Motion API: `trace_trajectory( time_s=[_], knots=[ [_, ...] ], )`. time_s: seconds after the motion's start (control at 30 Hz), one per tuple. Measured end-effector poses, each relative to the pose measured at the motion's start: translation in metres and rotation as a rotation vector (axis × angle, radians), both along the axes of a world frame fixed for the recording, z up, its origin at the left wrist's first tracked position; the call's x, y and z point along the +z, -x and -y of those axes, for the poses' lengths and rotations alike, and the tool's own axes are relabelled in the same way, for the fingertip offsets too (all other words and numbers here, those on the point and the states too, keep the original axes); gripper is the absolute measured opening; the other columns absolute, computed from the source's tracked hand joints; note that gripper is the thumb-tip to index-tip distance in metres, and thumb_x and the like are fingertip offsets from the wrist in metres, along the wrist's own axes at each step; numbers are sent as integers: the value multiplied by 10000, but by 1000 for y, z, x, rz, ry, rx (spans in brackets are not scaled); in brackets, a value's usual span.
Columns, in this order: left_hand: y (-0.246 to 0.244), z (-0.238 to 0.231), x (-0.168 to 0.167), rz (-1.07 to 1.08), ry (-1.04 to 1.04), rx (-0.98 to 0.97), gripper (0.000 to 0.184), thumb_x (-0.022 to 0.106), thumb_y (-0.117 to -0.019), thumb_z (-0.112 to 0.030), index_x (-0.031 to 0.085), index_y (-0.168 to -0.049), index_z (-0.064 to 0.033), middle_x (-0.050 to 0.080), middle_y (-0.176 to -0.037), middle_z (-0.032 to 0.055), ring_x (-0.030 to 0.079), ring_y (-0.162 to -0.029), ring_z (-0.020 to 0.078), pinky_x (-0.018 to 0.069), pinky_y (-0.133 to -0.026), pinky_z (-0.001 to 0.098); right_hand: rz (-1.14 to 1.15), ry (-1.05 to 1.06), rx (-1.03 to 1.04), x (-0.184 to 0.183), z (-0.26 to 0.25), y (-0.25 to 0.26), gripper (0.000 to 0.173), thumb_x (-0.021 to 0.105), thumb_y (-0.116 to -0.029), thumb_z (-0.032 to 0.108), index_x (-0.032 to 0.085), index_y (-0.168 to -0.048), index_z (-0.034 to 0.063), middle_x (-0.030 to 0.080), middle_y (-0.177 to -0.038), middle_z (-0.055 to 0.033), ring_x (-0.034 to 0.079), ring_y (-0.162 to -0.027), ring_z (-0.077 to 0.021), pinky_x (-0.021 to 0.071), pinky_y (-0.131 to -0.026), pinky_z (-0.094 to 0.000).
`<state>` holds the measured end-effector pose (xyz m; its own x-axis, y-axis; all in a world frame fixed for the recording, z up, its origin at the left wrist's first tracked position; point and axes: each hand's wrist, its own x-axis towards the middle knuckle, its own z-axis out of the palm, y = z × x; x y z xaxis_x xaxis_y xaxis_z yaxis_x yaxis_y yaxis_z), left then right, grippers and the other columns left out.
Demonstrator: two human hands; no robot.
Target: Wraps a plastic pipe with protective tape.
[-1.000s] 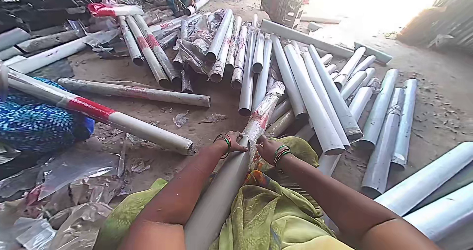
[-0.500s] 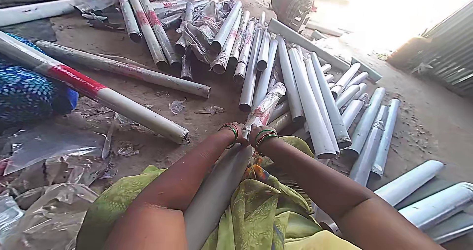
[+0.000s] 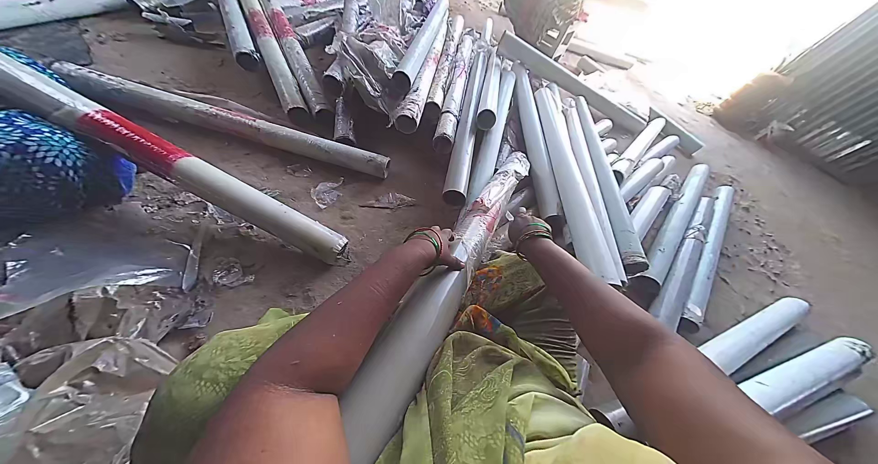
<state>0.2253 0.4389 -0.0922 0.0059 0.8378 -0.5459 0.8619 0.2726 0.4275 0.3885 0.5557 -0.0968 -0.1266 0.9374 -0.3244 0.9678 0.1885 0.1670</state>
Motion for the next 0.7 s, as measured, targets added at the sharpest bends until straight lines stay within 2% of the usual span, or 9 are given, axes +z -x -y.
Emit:
trace_trajectory(
  time_s=[0.07,0.13,0.23,0.3,0.33,0.4,0.47,0.57,0.7],
  knots=[
    [7,-3,-10,60,-22,13,742,693,-948,-498,454,-1510,-76,503,-1472,225,508,-1356,371,394,-1115,574,-150,-13,-38,-2,-14,-26,453,365,-1109,266,425,-1477,8,637,-1300,-285,620,-1236,-444,490,-994,-607],
    [13,-10,-25,153,-89,54,625,634,-1001,-454,497,-1476,-72,528,-1457,219,528,-1345,360,395,-1120,563,-362,23,-76,-3,-15,-41,448,372,-1117,318,466,-1457,42,651,-1278,-279,622,-1224,-454,470,-1004,-635],
    [12,-17,-43,258,-192,140,464,579,-1056,-303,537,-1428,-30,561,-1407,236,567,-1297,362,421,-1112,527,-696,97,-88,-15,-6,-44,409,403,-1119,317,494,-1427,62,711,-1044,-221,700,-952,-395,527,-872,-593],
    [9,-17,-48,288,-211,184,422,562,-1065,-251,547,-1420,-24,572,-1401,230,569,-1297,353,412,-1119,510,-861,181,-50,-22,5,-35,395,388,-1127,300,475,-1427,57,694,-920,-164,658,-762,-299,525,-751,-501],
    [9,-17,-53,312,-236,201,399,561,-1066,-238,567,-1402,-22,590,-1384,226,585,-1279,348,421,-1112,510,-912,200,-8,-28,9,-31,390,399,-1126,293,487,-1416,46,690,-893,-156,650,-735,-282,529,-735,-488],
    [10,-18,-61,353,-288,230,354,562,-1064,-222,611,-1351,-21,624,-1329,220,620,-1219,343,448,-1079,516,-883,165,153,-40,12,-25,383,433,-1116,282,523,-1388,27,692,-871,-164,657,-742,-309,528,-741,-518],
    [10,-20,-63,376,-295,267,344,576,-1058,-224,622,-1333,-23,643,-1306,207,636,-1193,323,462,-1062,502,-812,175,261,-44,9,-21,402,452,-1108,293,532,-1404,33,707,-920,-209,691,-837,-396,527,-803,-597],
    [8,-28,-60,382,-275,314,318,627,-1031,-206,658,-1284,-17,634,-1295,209,641,-1158,317,481,-1033,494,-813,275,292,-39,2,-20,387,455,-1108,282,522,-1403,42,709,-955,-216,699,-895,-401,522,-851,-599],
    [4,-40,-49,349,-254,306,203,635,-1013,-109,671,-1149,37,630,-1203,223,646,-1039,302,503,-960,482,-858,295,333,-40,0,-26,379,478,-1098,270,542,-1385,30,717,-938,-209,707,-873,-396,531,-830,-600]
  ],
)
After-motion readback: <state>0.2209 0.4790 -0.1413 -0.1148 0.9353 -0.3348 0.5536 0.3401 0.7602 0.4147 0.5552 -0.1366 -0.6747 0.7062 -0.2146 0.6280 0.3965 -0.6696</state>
